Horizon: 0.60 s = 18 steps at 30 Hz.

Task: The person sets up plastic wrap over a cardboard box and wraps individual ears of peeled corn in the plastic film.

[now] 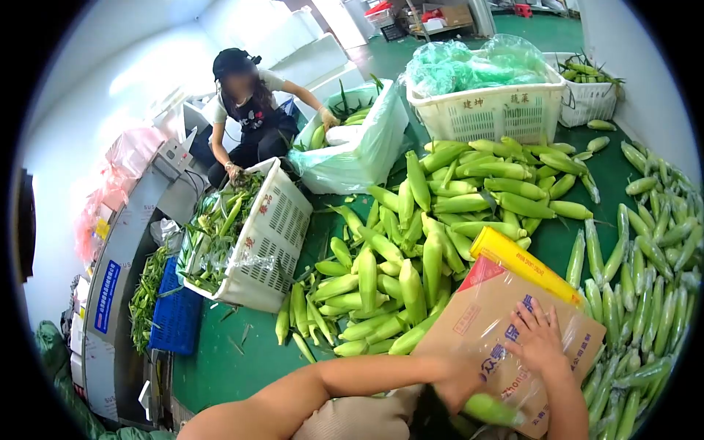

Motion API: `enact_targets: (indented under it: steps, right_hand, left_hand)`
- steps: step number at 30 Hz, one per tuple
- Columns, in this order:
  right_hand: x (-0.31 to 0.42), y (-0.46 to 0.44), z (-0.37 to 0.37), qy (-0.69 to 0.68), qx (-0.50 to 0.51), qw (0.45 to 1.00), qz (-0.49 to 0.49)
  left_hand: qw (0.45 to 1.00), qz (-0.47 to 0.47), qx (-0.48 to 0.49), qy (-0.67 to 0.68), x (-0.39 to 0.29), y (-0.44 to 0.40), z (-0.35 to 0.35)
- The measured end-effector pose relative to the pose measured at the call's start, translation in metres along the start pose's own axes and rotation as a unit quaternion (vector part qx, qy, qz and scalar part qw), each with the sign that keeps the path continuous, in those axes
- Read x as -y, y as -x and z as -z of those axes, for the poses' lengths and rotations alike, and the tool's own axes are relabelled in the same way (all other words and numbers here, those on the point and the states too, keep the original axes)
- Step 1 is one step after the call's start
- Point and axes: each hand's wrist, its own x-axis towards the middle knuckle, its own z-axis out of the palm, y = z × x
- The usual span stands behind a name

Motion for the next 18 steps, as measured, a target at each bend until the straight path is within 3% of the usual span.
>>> enact_targets:
  steps: [2, 4, 6, 8, 9, 10, 12, 14, 15, 16, 18]
  right_hand:
    - [-0.002, 0.001, 0.001, -0.003, -0.006, 1.0, 0.002]
    - [-0.008, -0.001, -0.007, 0.005, -0.013, 1.0, 0.002]
    - [-0.003, -0.01, -0.013, -0.02, -0.029, 0.999, 0.008]
    - [-0.001, 0.001, -0.03, -0.006, -0.035, 0.999, 0.019]
    - [0.026, 0.024, 0.008, -0.025, -0.069, 0.992, 0.1]
    - [0.029, 0.034, -0.028, -0.037, -0.113, 0.975, 0.186]
    - [0.101, 0.086, 0.021, -0.119, 0.101, 0.986, 0.063]
    - [0.113, 0.119, 0.013, -0.142, 0.128, 0.976, 0.104]
    - [0.114, 0.123, 0.014, -0.238, 0.156, 0.957, 0.057]
    - [0.113, 0.12, 0.013, -0.325, 0.193, 0.926, 0.021]
    - [0.108, 0.121, -0.015, -0.239, 0.229, 0.943, -0.043]
  left_hand:
    - [0.993, -0.053, 0.108, 0.011, 0.018, -0.019, -0.06]
    - [0.956, -0.131, 0.143, 0.22, 0.036, -0.016, -0.119]
    - [0.908, -0.161, 0.257, 0.288, 0.041, -0.015, -0.145]
    - [0.909, -0.127, 0.265, 0.296, 0.032, 0.005, -0.122]
    - [0.909, -0.112, 0.317, 0.247, 0.018, 0.009, -0.101]
    - [0.91, -0.103, 0.356, 0.189, 0.01, 0.008, -0.082]
    - [0.896, -0.251, 0.136, 0.341, 0.033, 0.016, -0.116]
    - [0.912, -0.135, 0.229, 0.313, 0.037, 0.016, -0.094]
    - [0.906, -0.112, 0.235, 0.333, 0.045, 0.015, -0.091]
    - [0.909, -0.096, 0.201, 0.351, 0.038, 0.02, -0.072]
    - [0.944, -0.098, 0.072, 0.305, 0.041, 0.024, -0.066]
